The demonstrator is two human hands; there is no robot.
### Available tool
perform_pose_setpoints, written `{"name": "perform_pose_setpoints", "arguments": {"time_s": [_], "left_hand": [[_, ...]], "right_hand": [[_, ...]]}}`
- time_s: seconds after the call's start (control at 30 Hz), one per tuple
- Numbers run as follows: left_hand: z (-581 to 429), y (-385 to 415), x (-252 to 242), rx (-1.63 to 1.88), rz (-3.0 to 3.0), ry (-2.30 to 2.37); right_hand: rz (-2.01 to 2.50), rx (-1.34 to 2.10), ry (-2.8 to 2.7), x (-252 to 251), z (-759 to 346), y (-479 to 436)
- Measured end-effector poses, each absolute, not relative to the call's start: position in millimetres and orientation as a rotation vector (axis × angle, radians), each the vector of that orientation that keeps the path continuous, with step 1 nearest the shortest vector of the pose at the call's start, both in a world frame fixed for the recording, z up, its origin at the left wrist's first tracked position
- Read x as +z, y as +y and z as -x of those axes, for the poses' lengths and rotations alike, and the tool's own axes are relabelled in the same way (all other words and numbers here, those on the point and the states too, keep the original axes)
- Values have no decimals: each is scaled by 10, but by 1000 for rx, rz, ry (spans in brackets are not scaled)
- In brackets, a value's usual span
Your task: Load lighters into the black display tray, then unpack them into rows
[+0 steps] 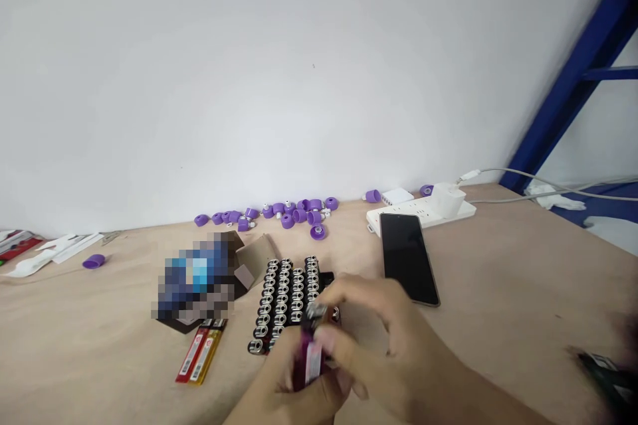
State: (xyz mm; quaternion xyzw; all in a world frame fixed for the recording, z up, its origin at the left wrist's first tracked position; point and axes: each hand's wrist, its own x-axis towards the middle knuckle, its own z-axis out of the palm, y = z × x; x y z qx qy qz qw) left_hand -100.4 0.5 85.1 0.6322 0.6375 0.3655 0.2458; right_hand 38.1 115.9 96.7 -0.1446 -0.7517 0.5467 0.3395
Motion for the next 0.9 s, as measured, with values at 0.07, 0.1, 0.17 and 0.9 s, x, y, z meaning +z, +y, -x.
{"name": "perform_pose_setpoints", "arguments": {"time_s": [0.07, 0.1, 0.17, 0.9], "left_hand": [[1013, 8, 790, 1019, -1841, 1823], [1033, 9, 765, 1015, -1959, 1876], [1098, 19, 727, 918, -2266, 1988], [1246, 152, 476, 407, -3008, 1960]], "right_hand": [[446, 1400, -1841, 977, -401, 1355], [490, 1349, -1791, 961, -404, 1464], [596, 1266, -1758, 868, -388, 1651], [463, 911, -2246, 43, -282, 1626]]}}
